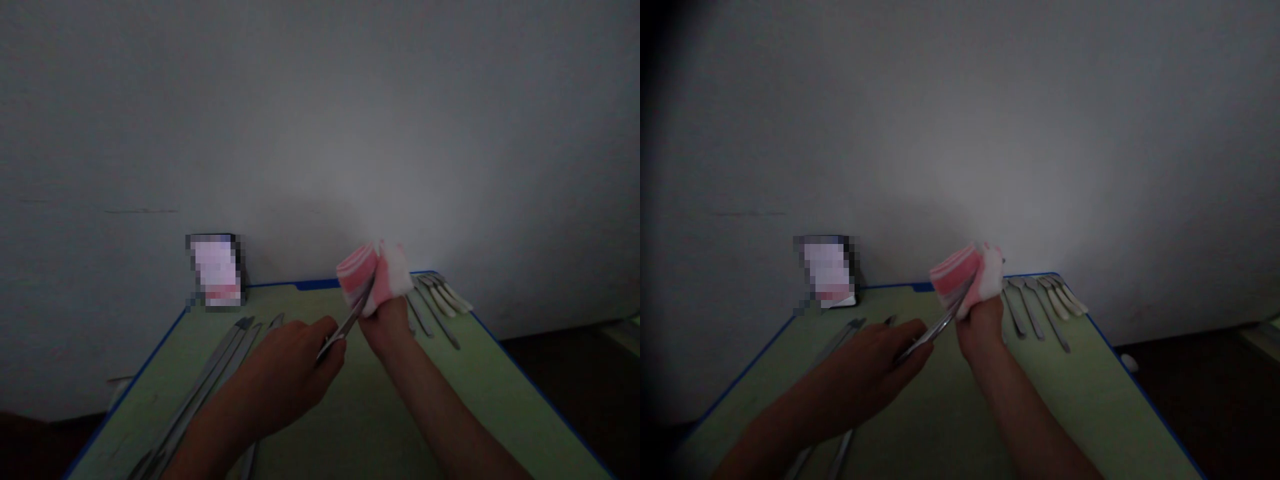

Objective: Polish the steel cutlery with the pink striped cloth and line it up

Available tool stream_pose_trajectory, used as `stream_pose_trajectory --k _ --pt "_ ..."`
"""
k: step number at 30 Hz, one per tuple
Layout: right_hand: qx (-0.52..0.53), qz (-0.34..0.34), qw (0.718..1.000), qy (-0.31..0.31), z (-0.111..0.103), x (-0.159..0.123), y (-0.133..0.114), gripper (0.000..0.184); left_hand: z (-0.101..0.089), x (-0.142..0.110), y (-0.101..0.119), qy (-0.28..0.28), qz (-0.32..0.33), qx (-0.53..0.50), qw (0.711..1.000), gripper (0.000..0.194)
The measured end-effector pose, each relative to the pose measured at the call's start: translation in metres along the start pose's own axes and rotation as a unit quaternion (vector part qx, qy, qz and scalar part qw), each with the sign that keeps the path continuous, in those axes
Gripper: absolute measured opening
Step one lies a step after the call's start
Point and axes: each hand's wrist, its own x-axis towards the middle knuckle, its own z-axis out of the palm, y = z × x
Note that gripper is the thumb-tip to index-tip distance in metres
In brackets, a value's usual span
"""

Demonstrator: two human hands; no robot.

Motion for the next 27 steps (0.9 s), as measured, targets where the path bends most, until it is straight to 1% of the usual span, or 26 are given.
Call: stream_pose_trajectory --k 2,4,7,10,12,16,20,22,24,25,27 --pt "0.069 0.039 0.997 -0.002 0.001 0.004 -0.012 0.014 -0.001 0.000 -0.003 -0.015 -0.006 -0.007 1.000 0.035" --pt "0.105 0.065 0.992 -0.014 0.000 0.006 -0.021 0.015 -0.002 0.002 -0.006 -0.011 -0.012 -0.022 1.000 0.039" --pt "0.069 0.070 0.995 -0.020 -0.003 0.006 -0.020 0.012 -0.002 0.006 -0.011 0.008 -0.024 -0.053 0.998 0.044" --pt "0.000 0.102 0.995 0.013 -0.007 0.004 -0.006 0.009 0.000 0.009 -0.013 0.015 -0.035 -0.079 0.996 0.045" --pt "-0.023 0.112 0.993 0.033 -0.010 0.002 0.003 0.007 0.001 0.009 -0.013 0.012 -0.035 -0.082 0.996 0.044" --pt "-0.029 0.100 0.993 0.063 -0.013 0.002 0.009 0.014 0.002 0.008 -0.010 -0.005 -0.030 -0.072 0.997 0.043" --pt "-0.004 0.074 0.992 0.105 -0.016 0.009 0.002 0.011 -0.004 0.006 -0.010 -0.020 -0.019 -0.093 0.995 0.041" --pt "-0.002 0.058 0.992 0.111 -0.018 0.013 -0.002 0.009 -0.010 0.002 -0.012 -0.050 -0.004 -0.133 0.990 0.033" --pt "-0.009 0.049 0.993 0.111 -0.020 0.016 -0.005 0.008 -0.016 -0.002 -0.014 -0.094 0.019 -0.190 0.977 0.023" --pt "-0.013 0.047 0.993 0.112 -0.021 0.017 -0.006 0.008 -0.019 -0.004 -0.015 -0.113 0.032 -0.217 0.969 0.021" --pt "-0.023 0.041 0.992 0.120 -0.022 0.016 -0.007 0.010 -0.023 -0.006 -0.017 -0.127 0.056 -0.251 0.958 0.021"
